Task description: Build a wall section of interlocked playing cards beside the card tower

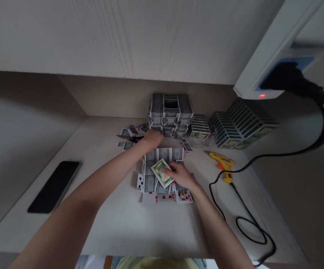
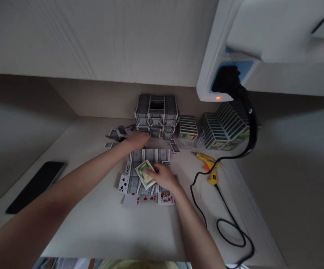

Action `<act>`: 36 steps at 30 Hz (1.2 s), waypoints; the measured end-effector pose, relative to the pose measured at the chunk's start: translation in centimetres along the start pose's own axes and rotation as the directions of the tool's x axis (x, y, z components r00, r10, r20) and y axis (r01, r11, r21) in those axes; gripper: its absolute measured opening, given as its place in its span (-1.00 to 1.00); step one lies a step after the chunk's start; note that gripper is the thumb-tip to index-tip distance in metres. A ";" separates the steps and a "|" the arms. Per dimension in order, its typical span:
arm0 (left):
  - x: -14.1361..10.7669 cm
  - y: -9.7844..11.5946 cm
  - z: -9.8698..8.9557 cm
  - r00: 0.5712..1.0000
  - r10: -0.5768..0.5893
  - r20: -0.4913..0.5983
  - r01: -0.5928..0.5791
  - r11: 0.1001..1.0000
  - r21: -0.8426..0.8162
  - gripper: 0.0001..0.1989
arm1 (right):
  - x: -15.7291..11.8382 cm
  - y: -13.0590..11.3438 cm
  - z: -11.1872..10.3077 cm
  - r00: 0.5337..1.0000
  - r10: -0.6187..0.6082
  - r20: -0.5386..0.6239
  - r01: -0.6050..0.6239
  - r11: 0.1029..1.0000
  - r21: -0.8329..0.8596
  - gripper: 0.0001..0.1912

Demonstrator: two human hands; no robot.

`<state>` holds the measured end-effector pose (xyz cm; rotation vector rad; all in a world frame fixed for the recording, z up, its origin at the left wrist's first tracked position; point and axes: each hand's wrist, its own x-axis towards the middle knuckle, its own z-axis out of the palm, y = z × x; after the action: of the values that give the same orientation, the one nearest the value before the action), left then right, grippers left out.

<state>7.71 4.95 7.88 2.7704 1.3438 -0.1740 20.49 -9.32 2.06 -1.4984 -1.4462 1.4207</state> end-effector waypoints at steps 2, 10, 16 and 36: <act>-0.1 -0.4 0.2 1.000 0.013 -0.005 -0.013 1.000 0.010 -0.85 | 0.0 0.1 0.0 1.000 0.003 -0.001 -0.003 1.000 0.002 -0.68; -0.7 -0.7 1.1 0.996 0.078 -0.045 -0.076 0.996 0.042 -0.84 | -0.1 0.3 0.1 1.000 0.029 0.010 -0.029 1.000 0.011 -0.66; -1.5 -0.6 0.9 0.986 0.142 -0.086 -0.134 0.987 0.088 -0.78 | 0.0 0.4 0.1 0.999 0.045 0.011 -0.045 0.999 0.014 -0.66; -6.2 -2.6 1.4 0.619 -0.658 -0.429 -0.172 0.419 -0.891 -0.78 | 1.3 0.3 0.4 0.962 0.058 -0.265 0.034 0.943 0.332 -0.56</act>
<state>1.73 1.56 7.31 1.5952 1.3562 1.4370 19.99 -8.29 1.37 -1.4185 -0.9751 1.3273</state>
